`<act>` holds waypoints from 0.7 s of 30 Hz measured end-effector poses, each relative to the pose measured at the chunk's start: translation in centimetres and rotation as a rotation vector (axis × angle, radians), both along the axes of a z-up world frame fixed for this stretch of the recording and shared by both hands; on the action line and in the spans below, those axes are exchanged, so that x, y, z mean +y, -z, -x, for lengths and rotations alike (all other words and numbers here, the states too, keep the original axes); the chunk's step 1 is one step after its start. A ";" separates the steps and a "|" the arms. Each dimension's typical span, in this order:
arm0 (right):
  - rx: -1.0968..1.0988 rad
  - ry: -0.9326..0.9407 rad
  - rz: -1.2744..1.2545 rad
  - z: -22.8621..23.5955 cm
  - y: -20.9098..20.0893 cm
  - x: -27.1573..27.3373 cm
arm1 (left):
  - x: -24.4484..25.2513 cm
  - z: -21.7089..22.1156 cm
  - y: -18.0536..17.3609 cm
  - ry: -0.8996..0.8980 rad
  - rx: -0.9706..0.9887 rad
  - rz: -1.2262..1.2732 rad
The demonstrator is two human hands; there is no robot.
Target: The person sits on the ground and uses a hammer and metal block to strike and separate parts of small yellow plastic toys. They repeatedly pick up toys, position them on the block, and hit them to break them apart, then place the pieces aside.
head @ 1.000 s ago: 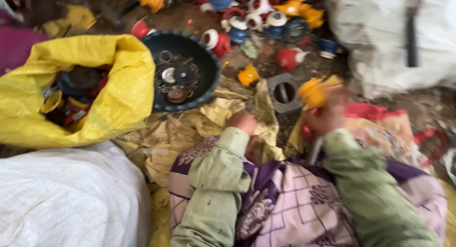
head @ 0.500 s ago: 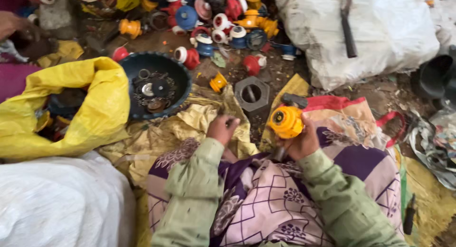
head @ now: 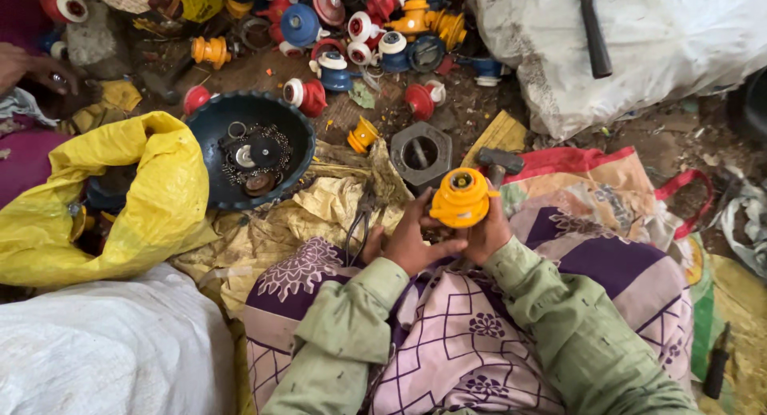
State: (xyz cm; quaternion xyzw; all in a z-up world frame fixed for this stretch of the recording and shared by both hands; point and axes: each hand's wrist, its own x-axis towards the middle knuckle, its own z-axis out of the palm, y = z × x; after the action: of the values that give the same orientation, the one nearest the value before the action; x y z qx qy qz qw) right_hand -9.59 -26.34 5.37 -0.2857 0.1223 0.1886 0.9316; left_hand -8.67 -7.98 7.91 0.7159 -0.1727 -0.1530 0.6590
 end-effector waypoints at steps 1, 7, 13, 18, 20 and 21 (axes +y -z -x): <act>0.003 -0.002 -0.053 0.0 0.1 0.3 | -0.4 0.0 0.4 -0.063 -0.041 -0.019; -0.042 -0.069 -0.351 0.4 1.4 1.1 | -1.6 -0.3 2.0 -0.159 0.008 0.230; 0.074 -0.248 0.086 0.4 3.0 1.9 | -0.6 -1.4 2.4 -0.233 0.134 0.420; -0.090 -0.260 0.183 0.4 6.2 1.9 | -0.2 -1.9 2.4 -0.243 0.259 0.565; -0.065 -0.240 0.256 0.5 7.2 2.0 | -0.1 -1.9 2.9 -0.288 0.074 0.524; -0.053 -0.230 0.293 0.4 7.3 1.9 | 0.2 -2.0 3.2 -0.306 0.117 0.477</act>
State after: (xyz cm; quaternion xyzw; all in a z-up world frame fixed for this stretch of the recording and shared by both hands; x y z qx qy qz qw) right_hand -9.95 -24.40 -1.92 -0.4350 0.0905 0.2666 0.8553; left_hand -6.70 -7.81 4.74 0.5485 -0.0554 -0.0477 0.8330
